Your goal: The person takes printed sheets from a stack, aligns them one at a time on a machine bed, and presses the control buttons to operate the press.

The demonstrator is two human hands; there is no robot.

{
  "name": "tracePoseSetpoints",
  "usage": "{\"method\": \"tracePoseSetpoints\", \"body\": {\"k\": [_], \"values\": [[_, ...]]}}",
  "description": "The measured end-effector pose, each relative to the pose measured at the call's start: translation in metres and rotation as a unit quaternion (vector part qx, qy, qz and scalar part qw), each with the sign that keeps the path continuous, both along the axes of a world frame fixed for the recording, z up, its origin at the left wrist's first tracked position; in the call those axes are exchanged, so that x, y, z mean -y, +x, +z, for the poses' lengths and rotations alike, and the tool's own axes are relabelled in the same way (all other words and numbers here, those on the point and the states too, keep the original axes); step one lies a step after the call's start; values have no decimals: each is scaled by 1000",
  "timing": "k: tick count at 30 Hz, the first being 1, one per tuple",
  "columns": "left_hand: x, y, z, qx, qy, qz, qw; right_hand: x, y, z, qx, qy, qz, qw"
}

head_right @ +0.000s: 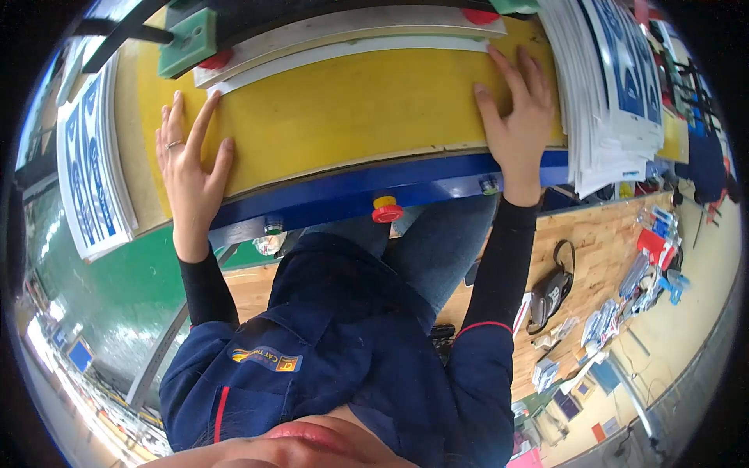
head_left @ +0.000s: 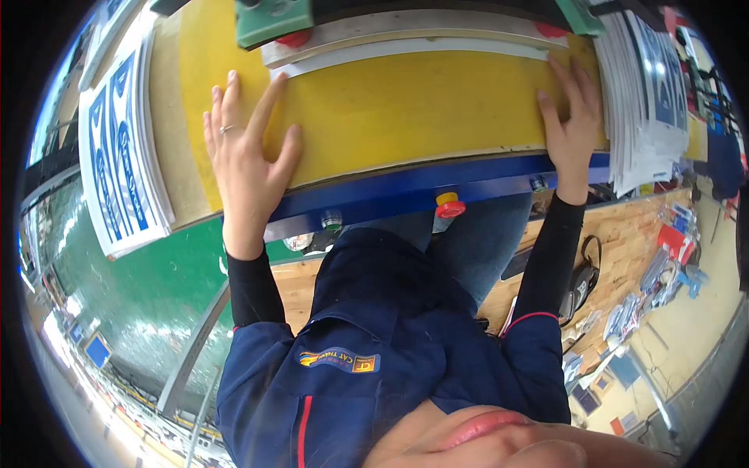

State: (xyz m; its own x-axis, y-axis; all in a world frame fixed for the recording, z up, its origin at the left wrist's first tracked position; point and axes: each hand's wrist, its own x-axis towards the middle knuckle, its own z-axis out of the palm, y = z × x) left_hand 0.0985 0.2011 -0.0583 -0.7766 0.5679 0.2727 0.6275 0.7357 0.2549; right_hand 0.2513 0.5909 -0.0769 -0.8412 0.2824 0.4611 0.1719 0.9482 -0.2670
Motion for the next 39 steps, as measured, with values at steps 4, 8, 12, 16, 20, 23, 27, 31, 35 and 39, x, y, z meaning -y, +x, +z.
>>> {"method": "tracePoseSetpoints", "body": {"k": [4,8,12,16,20,23,27,31,35,39], "values": [[1,-2,-3,-8,-3,0,1000,-1,0,-2,-5,4,-9,1000],[4,-2,-6,-14,-20,-3,1000,0,0,-3,-9,-11,-11,1000],[4,-2,-6,-14,-17,-2,1000,0,0,-3,-7,-14,-11,1000],[4,-3,-7,-16,-9,-1,1000,0,0,-3,-6,-11,-14,1000],[4,-3,-7,-16,-10,-2,1000,0,1,-3,-8,-17,-15,1000],[4,-3,-6,-16,-11,-4,1000,-2,0,-6,-10,-20,-10,1000],[4,-3,-7,-21,-5,-8,1000,-4,0,-6,-6,-15,-11,1000],[2,-2,-6,-15,2,-7,1000,-6,0,-8,-8,-10,-8,1000],[2,-2,-6,-23,2,-8,1000,-7,0,-9,-13,-7,-4,1000],[2,-2,-5,-19,4,-7,1000,-6,0,-9,-14,-3,-6,1000]]}}
